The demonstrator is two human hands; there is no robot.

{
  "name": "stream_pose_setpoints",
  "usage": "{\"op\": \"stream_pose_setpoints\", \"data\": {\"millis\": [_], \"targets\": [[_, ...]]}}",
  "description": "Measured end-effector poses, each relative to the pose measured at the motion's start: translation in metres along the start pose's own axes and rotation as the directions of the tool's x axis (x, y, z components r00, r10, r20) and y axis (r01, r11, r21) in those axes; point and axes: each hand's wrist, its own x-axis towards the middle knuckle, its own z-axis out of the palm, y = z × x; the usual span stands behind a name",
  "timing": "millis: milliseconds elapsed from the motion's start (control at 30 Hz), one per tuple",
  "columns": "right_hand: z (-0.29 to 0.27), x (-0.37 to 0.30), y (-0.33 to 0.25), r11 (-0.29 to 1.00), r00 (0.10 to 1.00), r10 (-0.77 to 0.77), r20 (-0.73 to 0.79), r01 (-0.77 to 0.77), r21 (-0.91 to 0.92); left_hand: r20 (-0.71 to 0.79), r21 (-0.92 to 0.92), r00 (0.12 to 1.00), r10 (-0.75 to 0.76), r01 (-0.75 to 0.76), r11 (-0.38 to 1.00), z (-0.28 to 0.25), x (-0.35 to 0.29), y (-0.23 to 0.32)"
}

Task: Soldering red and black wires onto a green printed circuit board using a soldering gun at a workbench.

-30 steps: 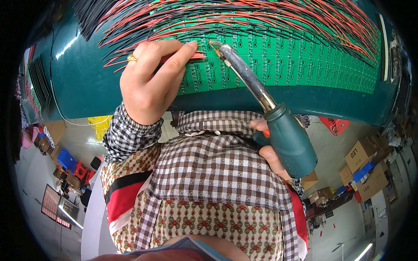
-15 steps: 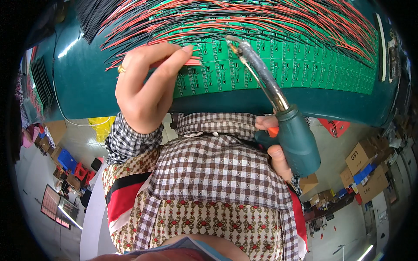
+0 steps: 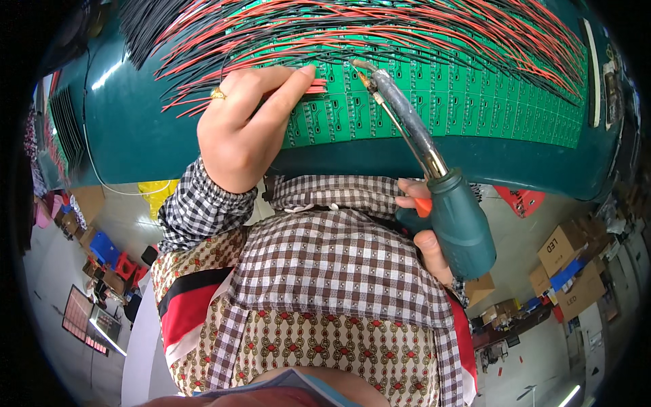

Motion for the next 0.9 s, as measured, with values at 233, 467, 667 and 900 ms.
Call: {"op": "stream_pose_setpoints", "data": {"millis": [233,467,667,900], "targets": [[0.002,0.0,0.0,0.999,0.999,-0.021,0.033,0.022,-0.025,0.034,-0.007,0.999,0.006,-0.005,1.0,0.0,0.0,0.0],[-0.007,0.001,-0.005,0.998,0.986,0.025,0.165,-0.035,0.06,0.006,0.007,1.0,-0.014,0.014,1.0,0.0,0.001,0.002],[-0.009,0.002,-0.003,0.998,0.979,0.035,0.199,-0.044,0.04,0.003,-0.007,1.0,0.011,-0.011,1.0,0.001,0.001,-0.001],[-0.009,0.006,0.0,0.994,0.974,-0.083,0.212,0.065,0.092,0.019,-0.031,1.0,0.021,-0.02,0.999,-0.002,0.0,-0.002]]}}
